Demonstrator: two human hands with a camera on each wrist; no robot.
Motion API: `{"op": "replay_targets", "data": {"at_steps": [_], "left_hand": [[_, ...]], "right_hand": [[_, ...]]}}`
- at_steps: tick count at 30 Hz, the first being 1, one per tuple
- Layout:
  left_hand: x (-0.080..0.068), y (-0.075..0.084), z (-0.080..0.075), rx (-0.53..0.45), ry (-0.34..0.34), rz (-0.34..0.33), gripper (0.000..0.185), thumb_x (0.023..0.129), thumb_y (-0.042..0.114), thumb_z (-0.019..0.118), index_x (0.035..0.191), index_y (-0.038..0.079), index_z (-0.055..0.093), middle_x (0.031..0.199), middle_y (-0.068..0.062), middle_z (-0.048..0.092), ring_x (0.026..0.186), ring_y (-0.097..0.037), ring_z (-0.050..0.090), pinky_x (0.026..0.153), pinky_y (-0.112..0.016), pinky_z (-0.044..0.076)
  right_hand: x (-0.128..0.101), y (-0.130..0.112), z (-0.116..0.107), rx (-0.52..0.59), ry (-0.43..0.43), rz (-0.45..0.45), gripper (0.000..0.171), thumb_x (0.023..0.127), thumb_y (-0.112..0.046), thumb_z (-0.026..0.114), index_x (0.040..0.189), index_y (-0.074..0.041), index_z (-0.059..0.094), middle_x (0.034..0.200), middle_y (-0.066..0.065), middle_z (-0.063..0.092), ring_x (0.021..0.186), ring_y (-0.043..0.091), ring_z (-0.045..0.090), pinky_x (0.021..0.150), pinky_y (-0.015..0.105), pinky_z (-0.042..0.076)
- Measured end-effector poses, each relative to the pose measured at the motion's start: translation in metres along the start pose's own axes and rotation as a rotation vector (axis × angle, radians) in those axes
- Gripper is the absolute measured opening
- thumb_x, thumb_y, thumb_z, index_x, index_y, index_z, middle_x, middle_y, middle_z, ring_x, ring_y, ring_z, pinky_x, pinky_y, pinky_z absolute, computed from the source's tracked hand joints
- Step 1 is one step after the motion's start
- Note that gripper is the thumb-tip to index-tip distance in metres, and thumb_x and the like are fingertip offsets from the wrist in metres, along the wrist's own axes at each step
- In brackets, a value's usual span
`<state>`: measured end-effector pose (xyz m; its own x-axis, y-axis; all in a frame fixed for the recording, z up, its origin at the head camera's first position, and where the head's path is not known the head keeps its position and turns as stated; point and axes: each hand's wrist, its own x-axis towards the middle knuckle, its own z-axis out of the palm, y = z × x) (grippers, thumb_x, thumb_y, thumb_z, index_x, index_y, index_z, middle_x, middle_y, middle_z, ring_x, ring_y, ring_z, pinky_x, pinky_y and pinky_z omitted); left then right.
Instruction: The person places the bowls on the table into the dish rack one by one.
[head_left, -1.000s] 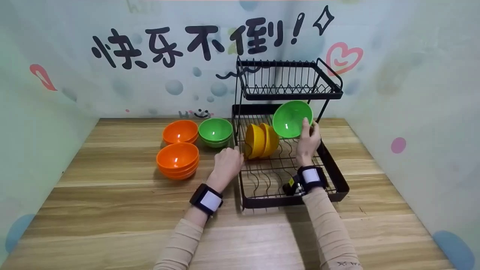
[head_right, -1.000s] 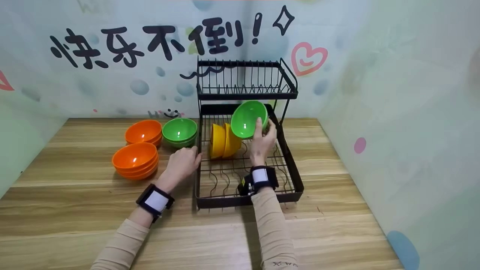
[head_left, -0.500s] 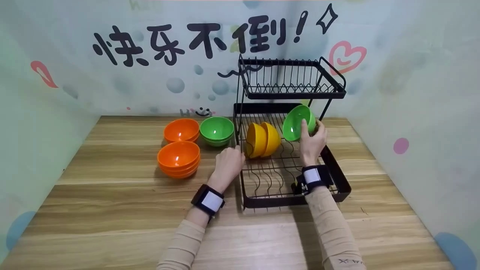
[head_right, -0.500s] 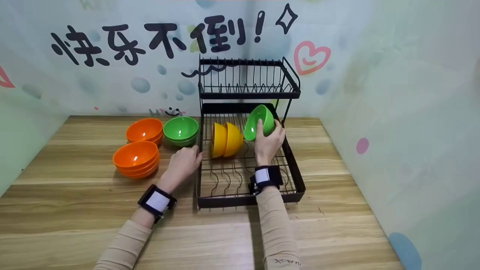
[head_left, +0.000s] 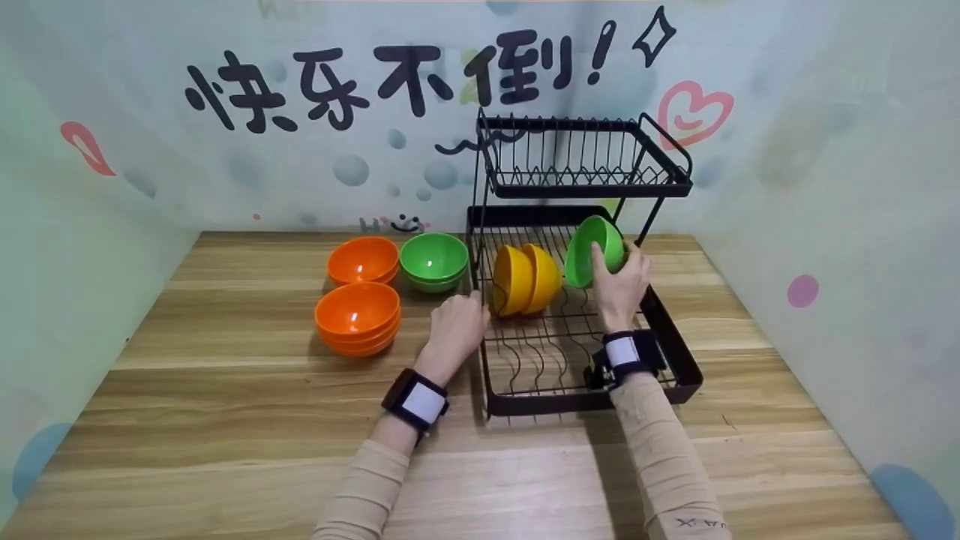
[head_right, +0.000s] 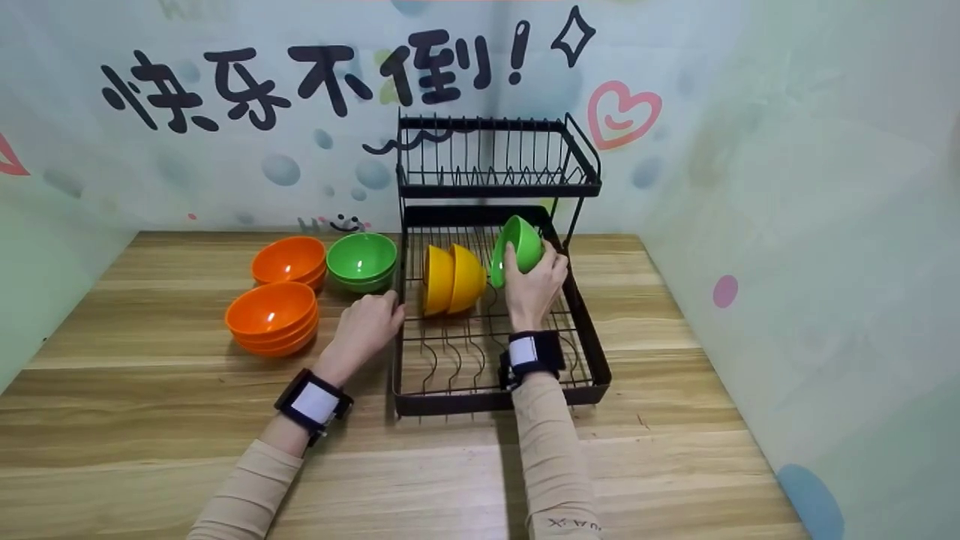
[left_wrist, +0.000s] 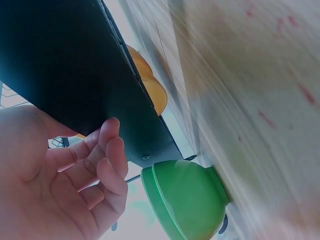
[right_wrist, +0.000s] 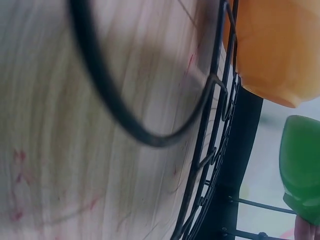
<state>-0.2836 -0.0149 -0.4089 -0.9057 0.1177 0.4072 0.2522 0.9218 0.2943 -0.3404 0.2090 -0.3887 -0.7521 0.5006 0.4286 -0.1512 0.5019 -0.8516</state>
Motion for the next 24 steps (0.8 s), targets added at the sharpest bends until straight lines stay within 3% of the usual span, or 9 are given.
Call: {"op": "replay_targets", "data": {"at_steps": [7,13,24], "left_hand": [[-0.0002,0.0003,-0.0002,0.003,0.001,-0.009,0.022,0.092,0.022,0.057,0.091,0.001,0.063,0.084,-0.02,0.069,0.076,-0.035,0.067,0.061,-0.048,0.055],[-0.0016,0.0002,0.0001,0.016,0.047,0.021,0.021,0.09,0.021,0.058,0.087,0.001,0.063,0.079,-0.02,0.069,0.073,-0.035,0.067,0.059,-0.047,0.055],[-0.0011,-0.0001,0.0012,0.019,0.046,0.018,0.021,0.09,0.021,0.058,0.089,0.001,0.063,0.08,-0.02,0.069,0.073,-0.034,0.067,0.059,-0.047,0.055]], "right_hand": [[-0.0023,0.0005,-0.0011,-0.101,-0.109,-0.009,0.063,0.083,-0.044,0.066,0.128,-0.002,0.053,0.114,0.021,0.051,0.097,0.032,0.052,0.082,0.041,0.045],[-0.0033,0.0017,-0.0007,-0.202,-0.181,-0.012,0.068,0.083,-0.048,0.065,0.132,-0.004,0.05,0.117,0.021,0.051,0.1,0.031,0.05,0.079,0.04,0.047],[-0.0034,0.0038,0.0008,-0.252,-0.31,-0.023,0.078,0.083,-0.055,0.063,0.134,0.0,0.046,0.121,0.023,0.049,0.102,0.031,0.048,0.081,0.041,0.046]]}}
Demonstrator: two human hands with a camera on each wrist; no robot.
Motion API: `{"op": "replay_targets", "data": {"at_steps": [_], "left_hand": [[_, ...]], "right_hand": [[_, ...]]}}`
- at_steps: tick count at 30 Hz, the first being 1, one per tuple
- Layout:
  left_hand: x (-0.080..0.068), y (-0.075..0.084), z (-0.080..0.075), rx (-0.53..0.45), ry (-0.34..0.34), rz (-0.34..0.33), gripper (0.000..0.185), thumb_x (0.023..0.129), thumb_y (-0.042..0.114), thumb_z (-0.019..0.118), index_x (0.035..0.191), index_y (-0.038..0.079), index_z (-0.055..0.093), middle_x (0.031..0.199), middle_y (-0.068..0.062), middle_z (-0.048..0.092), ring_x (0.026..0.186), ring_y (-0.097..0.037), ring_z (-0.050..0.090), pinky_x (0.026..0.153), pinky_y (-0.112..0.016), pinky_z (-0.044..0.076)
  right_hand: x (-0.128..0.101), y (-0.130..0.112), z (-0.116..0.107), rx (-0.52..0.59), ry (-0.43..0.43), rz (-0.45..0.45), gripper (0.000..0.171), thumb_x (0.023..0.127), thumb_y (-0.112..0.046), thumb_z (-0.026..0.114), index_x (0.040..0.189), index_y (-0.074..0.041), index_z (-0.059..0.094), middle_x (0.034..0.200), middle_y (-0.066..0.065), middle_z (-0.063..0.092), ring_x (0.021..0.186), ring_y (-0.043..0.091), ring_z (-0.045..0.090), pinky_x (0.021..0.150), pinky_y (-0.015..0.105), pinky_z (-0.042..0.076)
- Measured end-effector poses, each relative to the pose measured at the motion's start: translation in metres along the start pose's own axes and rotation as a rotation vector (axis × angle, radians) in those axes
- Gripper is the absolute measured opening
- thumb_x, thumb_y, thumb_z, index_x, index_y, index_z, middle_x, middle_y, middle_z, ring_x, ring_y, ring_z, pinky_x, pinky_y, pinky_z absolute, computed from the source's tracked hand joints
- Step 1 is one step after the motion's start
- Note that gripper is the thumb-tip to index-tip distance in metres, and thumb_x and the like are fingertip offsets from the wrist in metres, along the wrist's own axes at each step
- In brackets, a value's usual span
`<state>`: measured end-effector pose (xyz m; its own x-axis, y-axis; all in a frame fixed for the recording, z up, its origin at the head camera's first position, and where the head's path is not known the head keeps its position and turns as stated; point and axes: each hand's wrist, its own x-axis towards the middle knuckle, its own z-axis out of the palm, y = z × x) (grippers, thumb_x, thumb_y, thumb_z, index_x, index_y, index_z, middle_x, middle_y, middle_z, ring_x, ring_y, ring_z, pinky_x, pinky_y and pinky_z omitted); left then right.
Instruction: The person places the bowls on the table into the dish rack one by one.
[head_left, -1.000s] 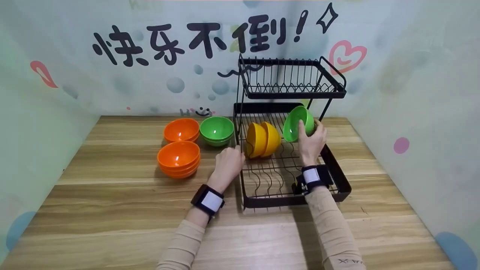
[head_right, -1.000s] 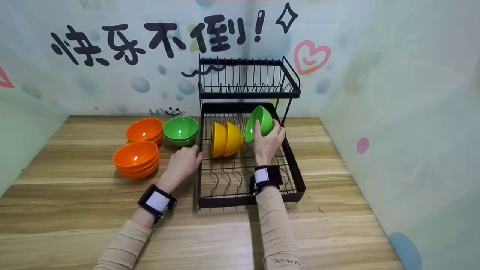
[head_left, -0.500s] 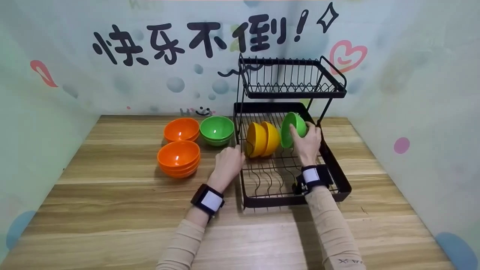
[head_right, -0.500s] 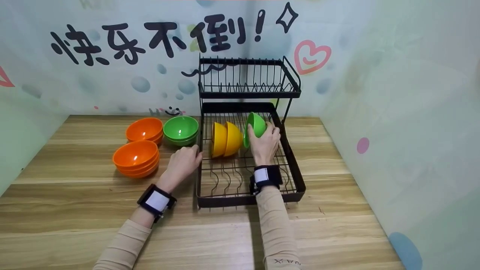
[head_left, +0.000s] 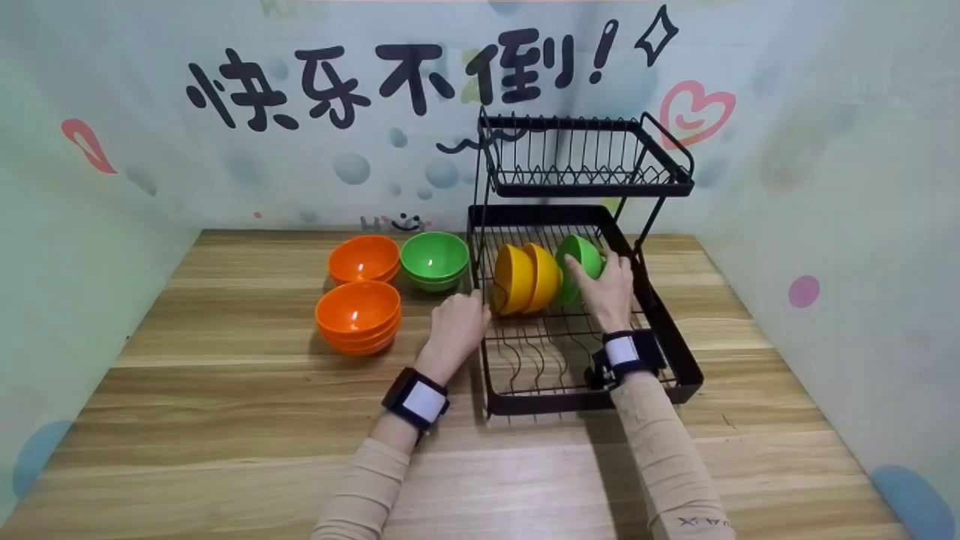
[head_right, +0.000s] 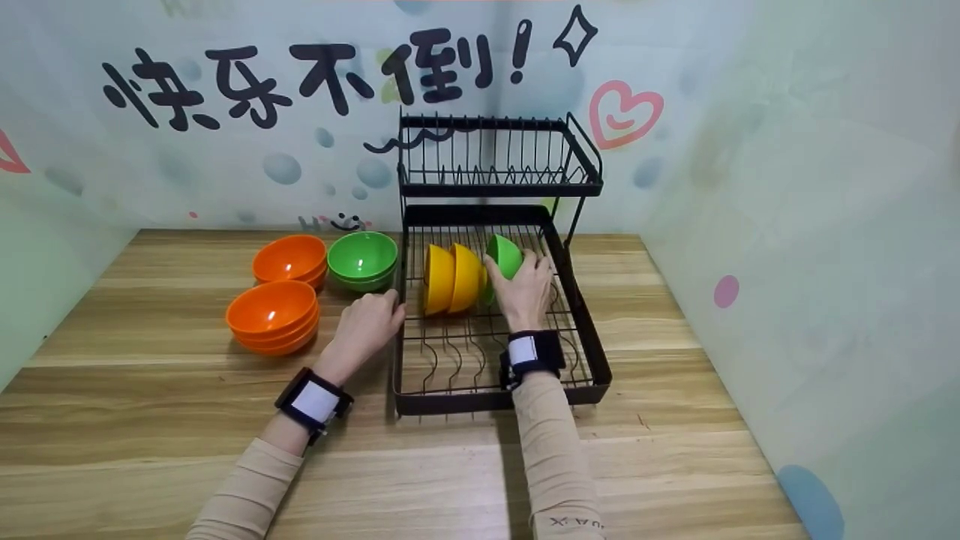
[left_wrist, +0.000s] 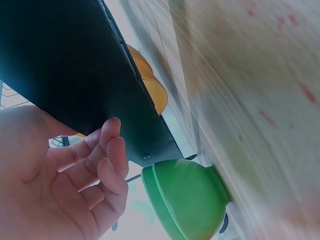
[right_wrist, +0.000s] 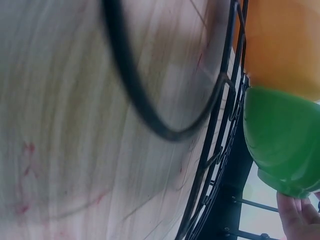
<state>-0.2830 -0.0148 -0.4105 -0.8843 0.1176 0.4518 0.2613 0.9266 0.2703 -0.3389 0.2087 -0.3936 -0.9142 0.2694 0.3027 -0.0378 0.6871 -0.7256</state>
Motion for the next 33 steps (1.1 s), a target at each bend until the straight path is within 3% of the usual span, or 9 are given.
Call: {"op": "replay_targets", "data": {"at_steps": [8,16,26,33], "left_hand": [[0.0021,0.0012,0.0003,-0.004,-0.013,-0.004,0.021,0.091,0.021,0.058,0.09,0.001,0.063,0.081,-0.019,0.069,0.074,-0.034,0.067,0.06,-0.046,0.054],[0.002,0.002,0.0018,-0.018,-0.034,-0.016,0.021,0.091,0.021,0.057,0.09,0.001,0.063,0.082,-0.02,0.069,0.074,-0.035,0.067,0.06,-0.047,0.055],[0.0001,0.0002,0.0002,-0.018,-0.036,-0.023,0.021,0.091,0.021,0.058,0.089,0.001,0.063,0.082,-0.02,0.069,0.074,-0.035,0.067,0.06,-0.047,0.055],[0.0044,-0.0012,-0.0035,-0.033,-0.087,-0.037,0.024,0.092,0.024,0.057,0.097,0.002,0.064,0.087,-0.021,0.07,0.079,-0.035,0.067,0.064,-0.048,0.055]], "right_hand": [[0.0023,0.0011,0.0005,-0.038,-0.096,-0.024,0.083,0.083,-0.059,0.061,0.137,0.001,0.042,0.126,0.024,0.045,0.103,0.031,0.047,0.082,0.038,0.045],[0.0035,0.0047,0.0024,-0.04,-0.184,-0.035,0.086,0.083,-0.058,0.062,0.139,0.002,0.037,0.14,0.027,0.038,0.117,0.036,0.048,0.092,0.046,0.045],[0.0001,0.0036,0.0063,-0.043,-0.253,-0.061,0.085,0.082,-0.058,0.063,0.139,0.001,0.036,0.141,0.028,0.038,0.124,0.038,0.044,0.1,0.049,0.042],[0.002,0.0004,0.0037,-0.046,-0.271,-0.097,0.08,0.086,-0.056,0.059,0.138,0.001,0.038,0.14,0.029,0.036,0.126,0.04,0.043,0.105,0.051,0.039]]}}
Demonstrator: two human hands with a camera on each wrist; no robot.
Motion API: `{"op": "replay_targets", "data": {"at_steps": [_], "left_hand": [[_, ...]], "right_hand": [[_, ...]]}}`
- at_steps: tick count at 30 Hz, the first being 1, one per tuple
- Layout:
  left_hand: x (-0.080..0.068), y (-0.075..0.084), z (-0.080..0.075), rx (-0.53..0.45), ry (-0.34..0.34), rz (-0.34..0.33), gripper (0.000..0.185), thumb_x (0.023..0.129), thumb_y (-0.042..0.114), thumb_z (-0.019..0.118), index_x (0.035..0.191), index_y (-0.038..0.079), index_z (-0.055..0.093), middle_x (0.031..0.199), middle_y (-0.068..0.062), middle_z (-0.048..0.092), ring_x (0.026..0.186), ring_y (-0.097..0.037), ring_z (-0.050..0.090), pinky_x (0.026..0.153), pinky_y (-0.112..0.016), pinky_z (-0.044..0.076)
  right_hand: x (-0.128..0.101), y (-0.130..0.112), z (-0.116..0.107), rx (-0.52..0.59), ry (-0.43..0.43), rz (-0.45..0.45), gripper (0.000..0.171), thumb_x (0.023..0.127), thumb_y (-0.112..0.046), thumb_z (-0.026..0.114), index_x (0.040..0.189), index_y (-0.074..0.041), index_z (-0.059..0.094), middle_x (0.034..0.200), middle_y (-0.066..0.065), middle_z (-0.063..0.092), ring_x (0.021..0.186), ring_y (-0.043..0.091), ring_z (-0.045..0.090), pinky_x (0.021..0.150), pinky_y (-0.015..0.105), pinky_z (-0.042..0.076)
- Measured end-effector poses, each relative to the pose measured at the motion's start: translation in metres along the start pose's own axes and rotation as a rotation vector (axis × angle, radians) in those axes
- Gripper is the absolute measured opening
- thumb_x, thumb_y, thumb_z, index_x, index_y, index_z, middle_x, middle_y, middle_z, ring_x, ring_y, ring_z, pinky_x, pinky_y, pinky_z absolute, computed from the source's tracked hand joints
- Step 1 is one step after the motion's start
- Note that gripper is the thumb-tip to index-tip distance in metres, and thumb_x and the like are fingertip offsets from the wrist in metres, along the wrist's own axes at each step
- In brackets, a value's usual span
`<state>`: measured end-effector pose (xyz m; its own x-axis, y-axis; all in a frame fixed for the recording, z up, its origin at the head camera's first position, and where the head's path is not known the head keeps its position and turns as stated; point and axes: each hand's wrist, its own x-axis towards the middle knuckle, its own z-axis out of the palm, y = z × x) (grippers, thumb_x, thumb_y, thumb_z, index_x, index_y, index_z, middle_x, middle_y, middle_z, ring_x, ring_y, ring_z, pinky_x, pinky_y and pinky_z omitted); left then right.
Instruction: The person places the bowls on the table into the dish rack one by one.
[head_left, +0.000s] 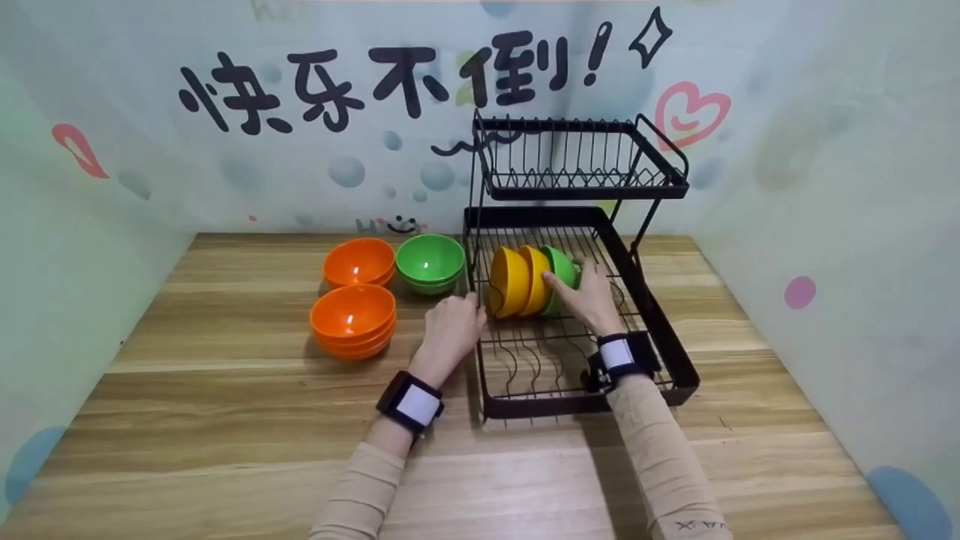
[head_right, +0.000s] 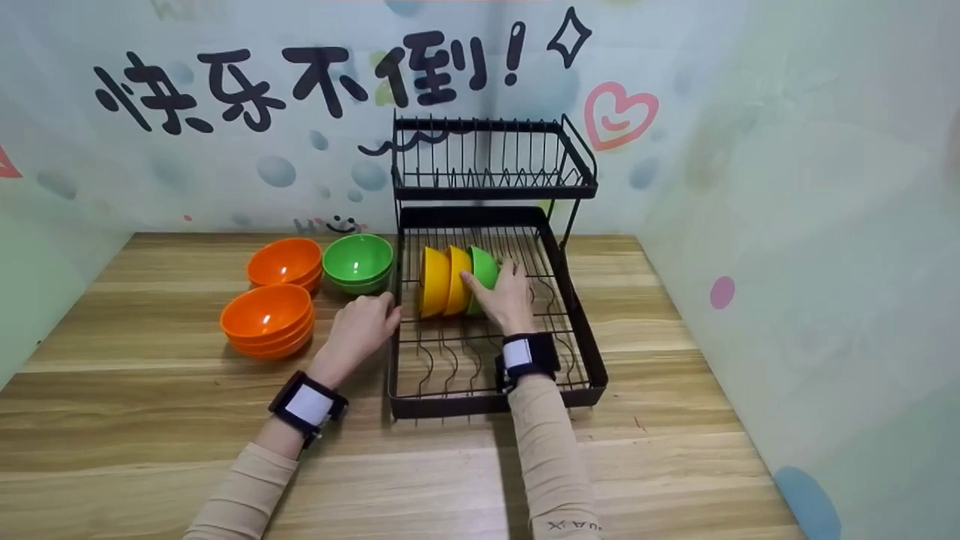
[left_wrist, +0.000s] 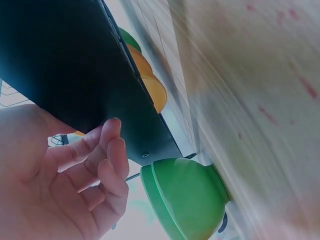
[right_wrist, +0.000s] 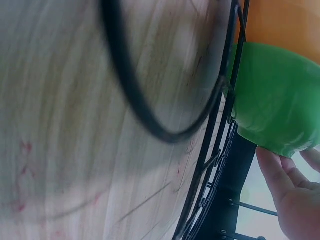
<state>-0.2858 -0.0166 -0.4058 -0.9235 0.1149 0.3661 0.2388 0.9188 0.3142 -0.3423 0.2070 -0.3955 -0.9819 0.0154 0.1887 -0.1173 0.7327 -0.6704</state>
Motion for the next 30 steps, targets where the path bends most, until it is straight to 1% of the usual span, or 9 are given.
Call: {"op": "replay_targets", "data": {"at_steps": [3,5,7,9,12,14,17,23,30], "left_hand": [[0.004,-0.002,-0.002,0.001,-0.017,0.005,0.028,0.093,0.028,0.056,0.099,0.003,0.065,0.091,-0.021,0.07,0.083,-0.035,0.066,0.066,-0.049,0.054],[0.007,-0.006,-0.004,0.014,-0.003,0.001,0.031,0.095,0.032,0.054,0.101,0.003,0.065,0.097,-0.019,0.07,0.088,-0.035,0.065,0.068,-0.048,0.055],[0.01,-0.011,-0.005,0.035,0.048,-0.001,0.034,0.095,0.033,0.054,0.104,0.002,0.064,0.103,-0.018,0.069,0.094,-0.034,0.062,0.072,-0.046,0.055],[0.014,-0.017,-0.005,0.063,0.13,0.007,0.032,0.094,0.03,0.056,0.106,0.001,0.062,0.107,-0.018,0.067,0.098,-0.034,0.06,0.075,-0.044,0.054],[0.018,-0.027,-0.004,0.09,0.248,0.037,0.028,0.09,0.02,0.062,0.107,-0.002,0.062,0.108,-0.018,0.066,0.1,-0.034,0.059,0.081,-0.042,0.053],[0.02,-0.033,-0.003,0.096,0.286,0.066,0.024,0.088,0.012,0.064,0.106,-0.003,0.062,0.106,-0.019,0.066,0.1,-0.034,0.059,0.082,-0.042,0.053],[0.024,-0.04,-0.001,0.107,0.274,0.101,0.024,0.086,0.006,0.063,0.108,-0.004,0.062,0.105,-0.02,0.066,0.1,-0.036,0.06,0.085,-0.044,0.052],[0.036,-0.043,-0.001,0.161,0.183,0.117,0.027,0.086,0.005,0.06,0.111,-0.005,0.061,0.105,-0.021,0.066,0.1,-0.036,0.062,0.086,-0.044,0.052],[0.046,-0.04,-0.001,0.203,0.096,0.09,0.017,0.082,0.001,0.061,0.098,-0.004,0.065,0.091,-0.021,0.07,0.087,-0.037,0.065,0.075,-0.046,0.054]], "right_hand": [[0.0,-0.001,-0.002,0.004,-0.001,-0.007,0.079,0.086,-0.056,0.058,0.138,0.0,0.038,0.141,0.03,0.036,0.127,0.041,0.042,0.107,0.052,0.037],[0.0,-0.002,-0.003,0.007,-0.007,-0.009,0.08,0.087,-0.057,0.056,0.138,0.0,0.037,0.142,0.03,0.035,0.129,0.041,0.04,0.108,0.052,0.035],[-0.001,-0.003,-0.004,-0.002,-0.012,-0.009,0.08,0.087,-0.059,0.054,0.139,0.0,0.037,0.142,0.03,0.035,0.13,0.042,0.039,0.108,0.053,0.035],[-0.002,-0.003,-0.004,-0.012,-0.011,0.002,0.08,0.087,-0.06,0.053,0.14,-0.001,0.036,0.142,0.03,0.035,0.131,0.042,0.039,0.108,0.054,0.035],[-0.004,-0.004,-0.005,-0.011,-0.004,0.015,0.081,0.087,-0.061,0.052,0.14,-0.002,0.036,0.142,0.029,0.036,0.13,0.041,0.04,0.108,0.053,0.035],[-0.006,-0.004,-0.005,0.0,0.003,0.02,0.081,0.087,-0.061,0.052,0.141,-0.003,0.037,0.142,0.027,0.037,0.129,0.039,0.041,0.107,0.052,0.036],[-0.007,-0.006,-0.005,0.029,0.012,0.018,0.08,0.087,-0.061,0.051,0.14,-0.003,0.037,0.141,0.025,0.038,0.127,0.038,0.044,0.105,0.051,0.038],[-0.009,-0.007,-0.006,0.058,0.041,0.014,0.076,0.088,-0.06,0.051,0.139,-0.004,0.039,0.139,0.023,0.041,0.125,0.036,0.046,0.103,0.05,0.041],[-0.009,-0.01,-0.008,0.074,0.087,0.007,0.073,0.09,-0.057,0.051,0.137,-0.003,0.039,0.139,0.021,0.043,0.126,0.036,0.046,0.103,0.05,0.041]]}}
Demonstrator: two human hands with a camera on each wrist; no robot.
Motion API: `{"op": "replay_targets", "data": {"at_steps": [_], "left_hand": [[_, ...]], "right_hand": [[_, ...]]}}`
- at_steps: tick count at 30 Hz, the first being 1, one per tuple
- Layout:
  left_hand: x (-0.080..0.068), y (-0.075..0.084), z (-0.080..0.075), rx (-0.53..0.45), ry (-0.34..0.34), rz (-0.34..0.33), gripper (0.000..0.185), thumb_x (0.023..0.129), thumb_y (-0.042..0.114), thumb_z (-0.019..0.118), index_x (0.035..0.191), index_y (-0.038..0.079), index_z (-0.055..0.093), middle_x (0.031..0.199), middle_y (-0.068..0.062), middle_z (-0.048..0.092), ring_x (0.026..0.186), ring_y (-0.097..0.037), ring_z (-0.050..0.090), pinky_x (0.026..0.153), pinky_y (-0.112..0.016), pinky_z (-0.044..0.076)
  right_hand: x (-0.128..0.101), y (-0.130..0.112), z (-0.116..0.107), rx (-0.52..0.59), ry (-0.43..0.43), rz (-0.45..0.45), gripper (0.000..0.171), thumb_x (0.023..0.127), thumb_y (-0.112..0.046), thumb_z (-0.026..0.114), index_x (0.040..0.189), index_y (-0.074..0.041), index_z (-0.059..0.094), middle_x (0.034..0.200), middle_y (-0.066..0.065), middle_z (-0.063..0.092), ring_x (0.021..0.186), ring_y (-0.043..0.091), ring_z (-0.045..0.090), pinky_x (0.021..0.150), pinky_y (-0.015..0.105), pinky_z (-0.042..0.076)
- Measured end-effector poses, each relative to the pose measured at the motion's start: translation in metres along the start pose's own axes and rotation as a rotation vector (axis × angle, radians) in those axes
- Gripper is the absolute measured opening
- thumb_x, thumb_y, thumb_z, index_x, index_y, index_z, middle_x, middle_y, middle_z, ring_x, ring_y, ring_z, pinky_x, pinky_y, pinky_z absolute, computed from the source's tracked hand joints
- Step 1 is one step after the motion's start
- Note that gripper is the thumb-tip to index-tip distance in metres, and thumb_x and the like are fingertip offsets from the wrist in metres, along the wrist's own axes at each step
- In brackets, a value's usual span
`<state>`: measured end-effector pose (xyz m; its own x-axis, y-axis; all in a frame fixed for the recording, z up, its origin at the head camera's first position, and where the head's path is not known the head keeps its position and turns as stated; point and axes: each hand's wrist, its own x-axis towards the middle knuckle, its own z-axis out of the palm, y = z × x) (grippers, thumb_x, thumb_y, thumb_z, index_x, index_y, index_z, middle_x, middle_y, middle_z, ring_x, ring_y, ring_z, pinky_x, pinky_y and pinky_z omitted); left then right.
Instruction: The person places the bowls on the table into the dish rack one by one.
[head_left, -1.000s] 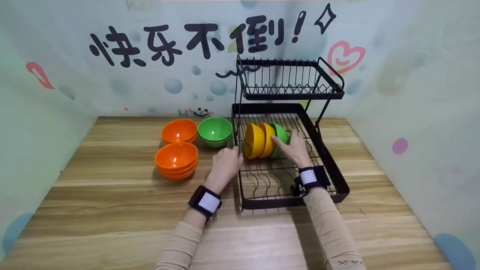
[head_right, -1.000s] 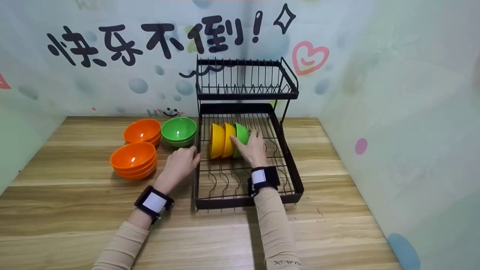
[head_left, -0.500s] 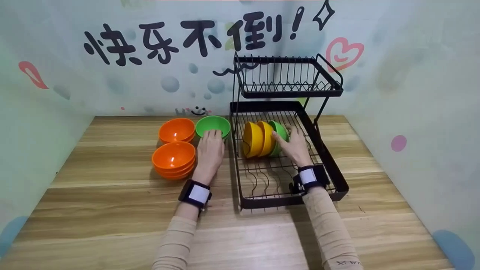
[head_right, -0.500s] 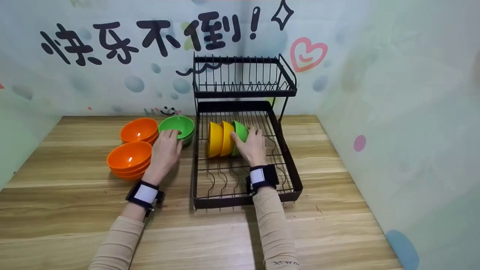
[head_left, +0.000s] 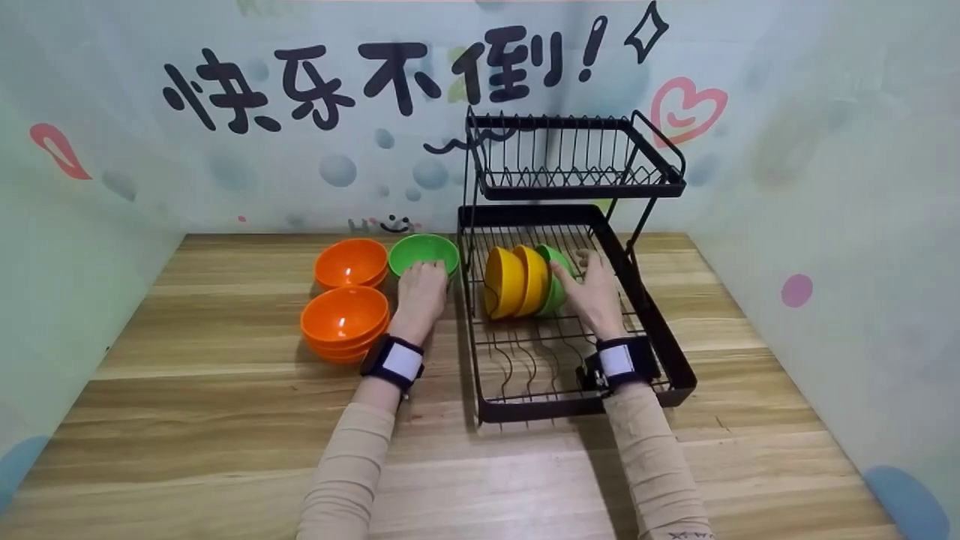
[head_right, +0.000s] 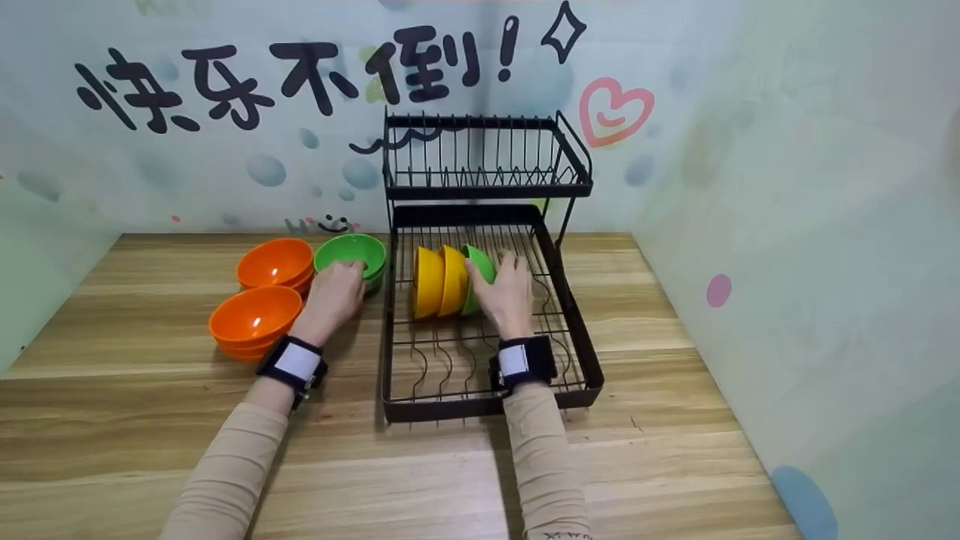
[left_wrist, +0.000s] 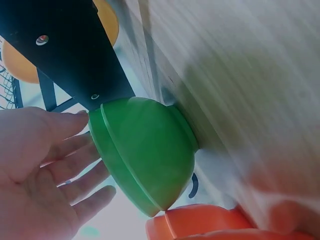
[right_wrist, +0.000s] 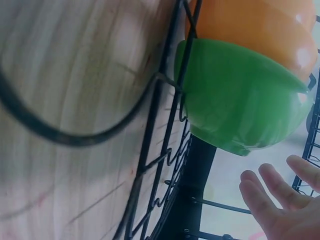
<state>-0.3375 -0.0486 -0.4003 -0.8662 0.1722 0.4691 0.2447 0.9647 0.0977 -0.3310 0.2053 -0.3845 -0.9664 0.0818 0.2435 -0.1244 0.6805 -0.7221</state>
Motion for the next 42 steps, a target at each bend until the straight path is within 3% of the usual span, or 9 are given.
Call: {"op": "replay_targets", "data": {"at_steps": [5,11,17,29,42], "left_hand": [[0.003,0.0,0.001,-0.008,-0.027,-0.02,0.009,0.08,-0.002,0.062,0.087,-0.002,0.068,0.083,-0.021,0.069,0.077,-0.038,0.067,0.065,-0.047,0.055],[0.005,-0.002,0.001,-0.026,-0.046,-0.035,0.007,0.077,-0.001,0.065,0.082,-0.002,0.069,0.082,-0.021,0.069,0.075,-0.039,0.067,0.061,-0.048,0.055],[0.004,-0.002,-0.001,0.009,0.026,-0.009,0.007,0.075,-0.004,0.063,0.077,-0.001,0.069,0.077,-0.02,0.069,0.071,-0.038,0.066,0.057,-0.047,0.054],[0.001,0.0,-0.001,0.078,0.116,0.015,0.008,0.077,-0.004,0.062,0.081,0.001,0.068,0.074,-0.018,0.068,0.067,-0.034,0.065,0.055,-0.043,0.053],[-0.009,0.002,-0.025,0.008,0.225,0.047,0.015,0.081,-0.004,0.055,0.089,0.001,0.067,0.085,-0.015,0.071,0.075,-0.034,0.064,0.063,-0.044,0.053]], "right_hand": [[-0.001,-0.002,-0.002,0.006,0.011,-0.005,0.069,0.091,-0.052,0.051,0.137,-0.002,0.04,0.135,0.021,0.045,0.125,0.035,0.046,0.103,0.048,0.041],[-0.001,-0.003,-0.004,0.038,0.026,-0.023,0.064,0.093,-0.046,0.053,0.137,-0.001,0.04,0.133,0.023,0.046,0.122,0.036,0.047,0.101,0.048,0.042],[-0.003,-0.003,-0.006,0.038,0.044,-0.038,0.062,0.094,-0.044,0.053,0.137,-0.001,0.041,0.131,0.023,0.047,0.119,0.036,0.048,0.1,0.048,0.041],[-0.004,-0.002,-0.008,0.047,0.033,-0.029,0.061,0.094,-0.045,0.051,0.137,-0.003,0.041,0.132,0.022,0.047,0.122,0.035,0.047,0.102,0.049,0.041],[-0.004,-0.008,-0.009,0.025,0.033,-0.047,0.062,0.094,-0.047,0.051,0.137,-0.003,0.041,0.132,0.022,0.048,0.122,0.035,0.047,0.101,0.05,0.041]]}}
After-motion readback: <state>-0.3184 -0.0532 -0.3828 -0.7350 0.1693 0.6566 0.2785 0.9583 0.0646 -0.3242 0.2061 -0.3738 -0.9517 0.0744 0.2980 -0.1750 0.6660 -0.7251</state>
